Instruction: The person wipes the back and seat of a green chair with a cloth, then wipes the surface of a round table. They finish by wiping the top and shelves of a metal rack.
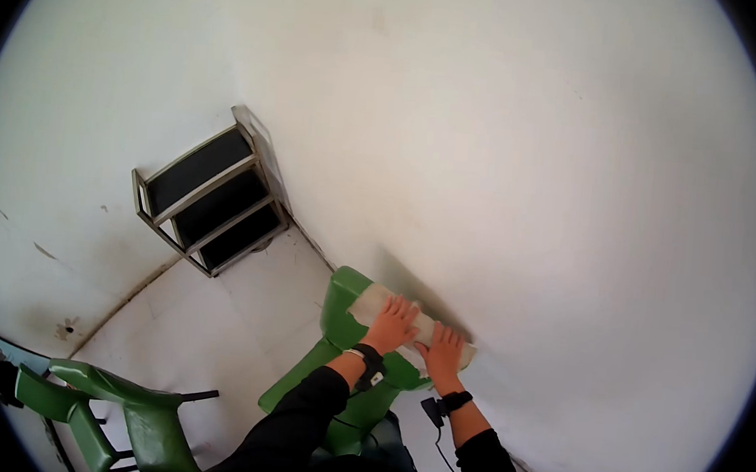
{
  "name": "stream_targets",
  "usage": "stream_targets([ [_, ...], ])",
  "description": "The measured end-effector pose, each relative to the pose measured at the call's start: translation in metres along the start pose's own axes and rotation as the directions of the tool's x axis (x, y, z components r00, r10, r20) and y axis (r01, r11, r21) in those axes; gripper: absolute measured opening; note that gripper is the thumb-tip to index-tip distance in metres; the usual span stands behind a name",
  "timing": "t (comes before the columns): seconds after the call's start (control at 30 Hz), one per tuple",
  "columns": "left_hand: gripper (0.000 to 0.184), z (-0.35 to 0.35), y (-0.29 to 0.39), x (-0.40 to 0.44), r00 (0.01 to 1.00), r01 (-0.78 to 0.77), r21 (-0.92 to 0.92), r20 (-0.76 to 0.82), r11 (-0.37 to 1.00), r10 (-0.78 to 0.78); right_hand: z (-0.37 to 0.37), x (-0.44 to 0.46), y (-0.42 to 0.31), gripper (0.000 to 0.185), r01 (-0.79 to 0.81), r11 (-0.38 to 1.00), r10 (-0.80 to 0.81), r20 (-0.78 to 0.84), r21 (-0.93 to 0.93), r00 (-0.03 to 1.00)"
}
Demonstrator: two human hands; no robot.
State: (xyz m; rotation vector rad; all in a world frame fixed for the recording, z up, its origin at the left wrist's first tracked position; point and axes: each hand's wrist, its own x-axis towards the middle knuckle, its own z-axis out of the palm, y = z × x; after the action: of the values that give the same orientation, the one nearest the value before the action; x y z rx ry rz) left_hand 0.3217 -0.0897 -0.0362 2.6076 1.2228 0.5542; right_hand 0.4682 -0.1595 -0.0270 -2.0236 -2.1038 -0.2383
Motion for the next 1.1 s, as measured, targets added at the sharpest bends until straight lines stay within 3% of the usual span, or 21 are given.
stream_targets([
  [0.17, 0.051, -0.020, -0.056, -0.005, 0.994, 0.099, 0.159, 0.025, 0.982, -0.105, 0.021, 0.050, -0.052, 0.063, 0.053, 0.989, -0.063, 0.072, 0.136, 0.995],
  [0.23, 0.050, -0.028, -0.075, -0.008, 0.993, 0.121, 0.211, -0.010, 0.970, -0.121, 0.028, 0.066, -0.072, 0.061, 0.178, 0.963, -0.185, 0.016, 0.202, 0.983],
  [0.37, 0.049, -0.042, -0.085, -0.008, 0.990, 0.061, 0.308, 0.102, 0.949, -0.097, 0.027, 0.077, -0.088, 0.057, 0.132, 0.973, -0.124, -0.053, 0.190, 0.991],
  [0.43, 0.046, -0.042, -0.084, -0.003, 0.975, 0.157, 0.224, 0.117, 0.962, -0.186, 0.029, 0.075, -0.084, 0.052, 0.200, 0.943, -0.183, -0.089, 0.264, 0.979],
  [0.57, 0.044, -0.020, -0.087, -0.006, 0.993, 0.030, 0.429, 0.090, 0.903, -0.076, 0.026, 0.072, -0.078, 0.047, 0.147, 0.961, -0.122, -0.116, 0.236, 0.986],
  [0.63, 0.043, -0.013, -0.082, -0.008, 0.997, 0.042, 0.372, 0.039, 0.927, -0.061, 0.019, 0.065, -0.073, 0.045, 0.175, 0.964, -0.137, -0.190, 0.201, 0.972],
  [0.67, 0.045, -0.010, -0.080, -0.008, 0.993, 0.047, 0.311, 0.090, 0.949, -0.079, 0.019, 0.060, -0.071, 0.045, 0.132, 0.970, -0.091, -0.196, 0.203, 0.976],
  [0.73, 0.047, -0.006, -0.066, -0.008, 0.993, -0.017, 0.241, 0.120, 0.970, -0.012, 0.020, 0.050, -0.062, 0.044, 0.070, 0.956, -0.035, -0.128, 0.285, 0.991],
  [0.87, 0.059, -0.006, -0.018, -0.009, 0.980, -0.111, 0.016, 0.166, 0.994, 0.107, 0.006, 0.006, -0.027, 0.041, -0.021, 0.959, 0.059, -0.128, 0.281, 0.990],
  [0.97, 0.066, -0.020, 0.002, -0.008, 0.967, -0.135, -0.036, 0.215, 0.990, 0.139, 0.002, -0.013, -0.018, 0.044, -0.043, 0.982, 0.073, -0.161, 0.185, 0.984],
  [1.07, 0.069, -0.013, -0.002, -0.007, 0.961, -0.169, 0.016, 0.224, 0.986, 0.161, 0.002, -0.018, -0.010, 0.037, -0.044, 0.980, 0.078, -0.172, 0.194, 0.982],
  [1.1, 0.069, -0.015, -0.003, -0.009, 0.961, -0.169, 0.013, 0.225, 0.986, 0.161, 0.000, -0.014, -0.011, 0.032, -0.089, 0.952, 0.141, -0.163, 0.292, 0.977],
])
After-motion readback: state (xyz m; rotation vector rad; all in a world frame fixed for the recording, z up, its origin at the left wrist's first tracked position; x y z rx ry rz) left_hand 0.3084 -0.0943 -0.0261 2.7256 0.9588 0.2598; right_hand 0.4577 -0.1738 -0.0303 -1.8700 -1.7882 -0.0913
